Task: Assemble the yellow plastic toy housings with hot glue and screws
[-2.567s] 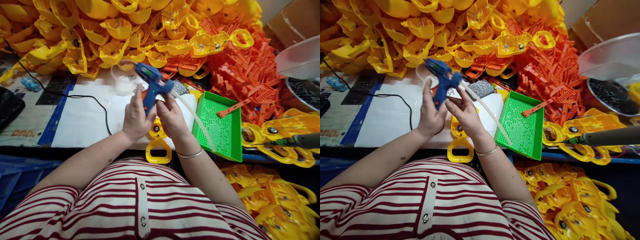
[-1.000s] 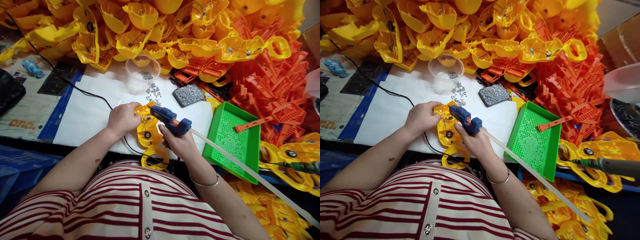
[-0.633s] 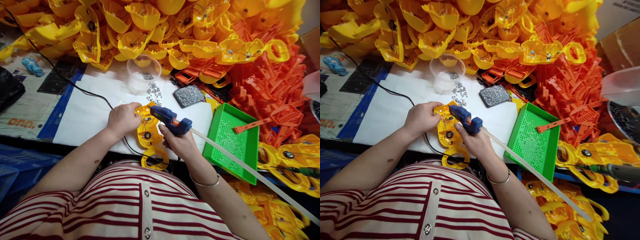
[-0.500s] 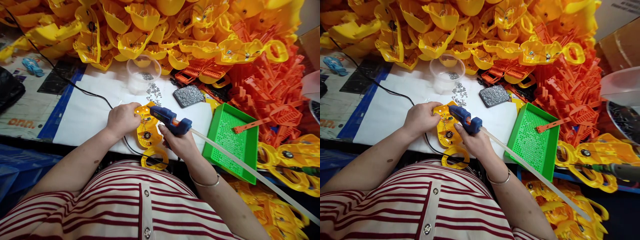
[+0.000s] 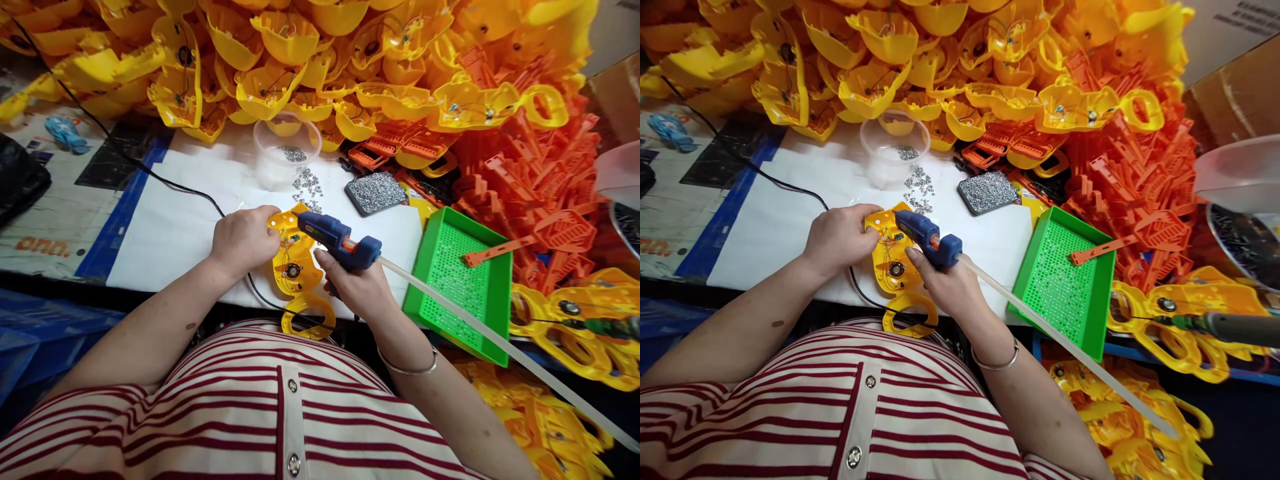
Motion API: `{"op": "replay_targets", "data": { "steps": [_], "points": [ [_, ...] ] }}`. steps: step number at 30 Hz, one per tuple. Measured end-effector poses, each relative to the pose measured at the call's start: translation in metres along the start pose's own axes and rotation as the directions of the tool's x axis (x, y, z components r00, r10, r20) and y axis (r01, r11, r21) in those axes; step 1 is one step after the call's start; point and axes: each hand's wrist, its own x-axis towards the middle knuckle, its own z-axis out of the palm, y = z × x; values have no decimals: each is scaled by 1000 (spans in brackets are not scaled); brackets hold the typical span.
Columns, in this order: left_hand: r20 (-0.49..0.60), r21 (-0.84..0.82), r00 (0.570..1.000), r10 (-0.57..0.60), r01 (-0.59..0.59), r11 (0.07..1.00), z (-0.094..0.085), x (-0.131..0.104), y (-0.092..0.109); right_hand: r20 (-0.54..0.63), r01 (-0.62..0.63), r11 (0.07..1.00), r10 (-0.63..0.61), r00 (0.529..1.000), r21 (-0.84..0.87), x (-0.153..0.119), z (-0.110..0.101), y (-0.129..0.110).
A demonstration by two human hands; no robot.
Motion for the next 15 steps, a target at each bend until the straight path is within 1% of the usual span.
{"op": "replay_targets", "data": {
  "steps": [2, 4, 8, 12, 15],
  "points": [
    [-3, 8, 1000, 1, -1, 1000, 0, -1, 0, 9, -40, 995, 41, 999, -92, 0, -1, -2],
    [-8, 12, 1000, 4, -4, 1000, 0, -1, 0, 12, -72, 987, 74, 997, -145, 1, -1, -4],
    [5, 18, 1000, -9, 9, 1000, -3, -2, 1, 13, -29, 989, 31, 999, -148, 2, -1, -5],
    [5, 23, 1000, -13, 13, 1000, -4, -3, -1, -1, -95, 977, 97, 995, -191, 2, 2, -3],
    [-3, 16, 1000, -7, 7, 1000, -2, -3, -4, 10, -123, 974, 127, 992, -188, 1, 3, -3]
  ]
}}
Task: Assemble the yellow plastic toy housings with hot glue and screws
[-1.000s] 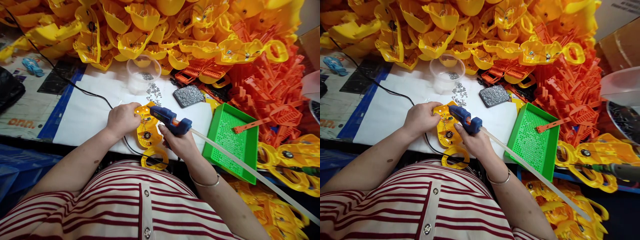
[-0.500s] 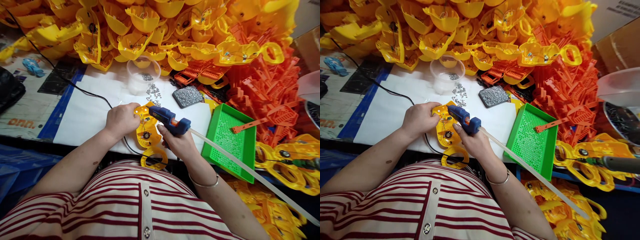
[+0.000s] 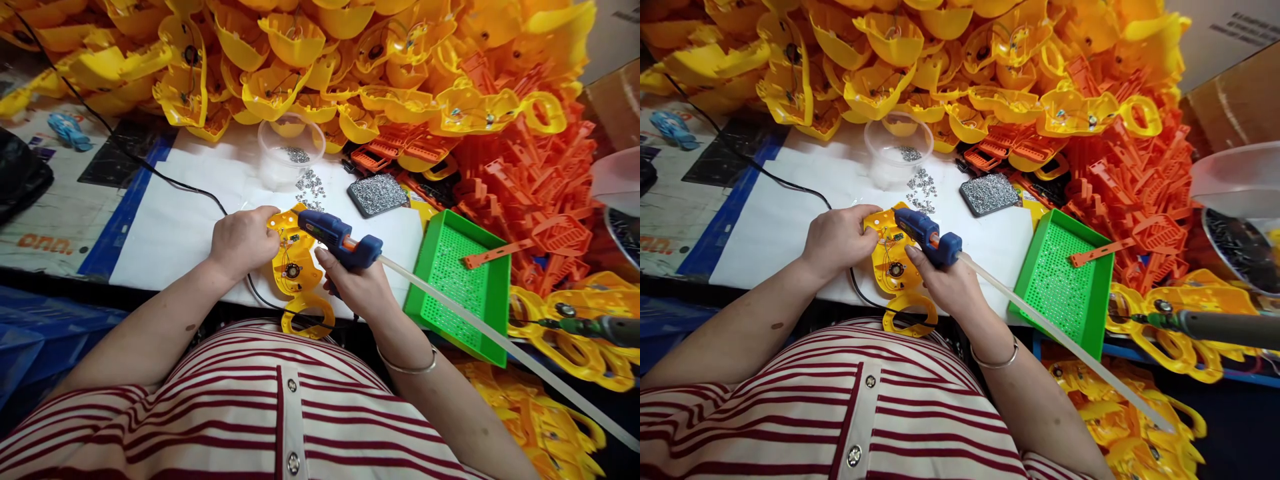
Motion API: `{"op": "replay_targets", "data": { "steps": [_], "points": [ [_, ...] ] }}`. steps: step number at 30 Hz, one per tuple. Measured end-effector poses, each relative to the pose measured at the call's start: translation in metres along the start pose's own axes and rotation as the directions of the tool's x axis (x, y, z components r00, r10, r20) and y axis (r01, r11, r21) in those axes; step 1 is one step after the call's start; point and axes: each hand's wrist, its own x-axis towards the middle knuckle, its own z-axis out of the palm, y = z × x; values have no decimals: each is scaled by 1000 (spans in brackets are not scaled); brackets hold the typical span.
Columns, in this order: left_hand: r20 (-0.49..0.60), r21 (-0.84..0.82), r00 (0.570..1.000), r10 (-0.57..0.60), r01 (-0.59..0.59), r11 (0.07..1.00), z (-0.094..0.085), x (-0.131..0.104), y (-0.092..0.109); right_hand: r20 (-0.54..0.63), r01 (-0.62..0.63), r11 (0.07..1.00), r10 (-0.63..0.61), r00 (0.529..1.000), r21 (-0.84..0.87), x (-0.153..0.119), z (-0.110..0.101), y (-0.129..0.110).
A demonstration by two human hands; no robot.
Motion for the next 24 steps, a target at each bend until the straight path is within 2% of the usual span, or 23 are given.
{"op": "replay_targets", "data": {
  "steps": [5, 9, 17, 21, 24],
  "points": [
    [-8, 1, 1000, -2, 2, 1000, 1, -1, -3, 18, -57, 998, 58, 998, -9, -2, 1, -5],
    [-7, 9, 1000, -6, 6, 1000, -1, -2, -3, 66, 8, 1000, -8, 998, 2, -1, -2, -10],
    [-14, 52, 1000, -4, 5, 999, -2, -5, -4, 146, -83, 989, 100, 984, -120, 10, -18, -44],
    [-83, -16, 996, -23, 22, 1000, -1, -3, -14, 193, -49, 980, 86, 977, -192, 14, -26, -50],
    [-185, -148, 980, -78, 50, 988, 4, 6, -35, 188, -19, 997, 32, 982, -72, 17, -26, -49]
  ]
}}
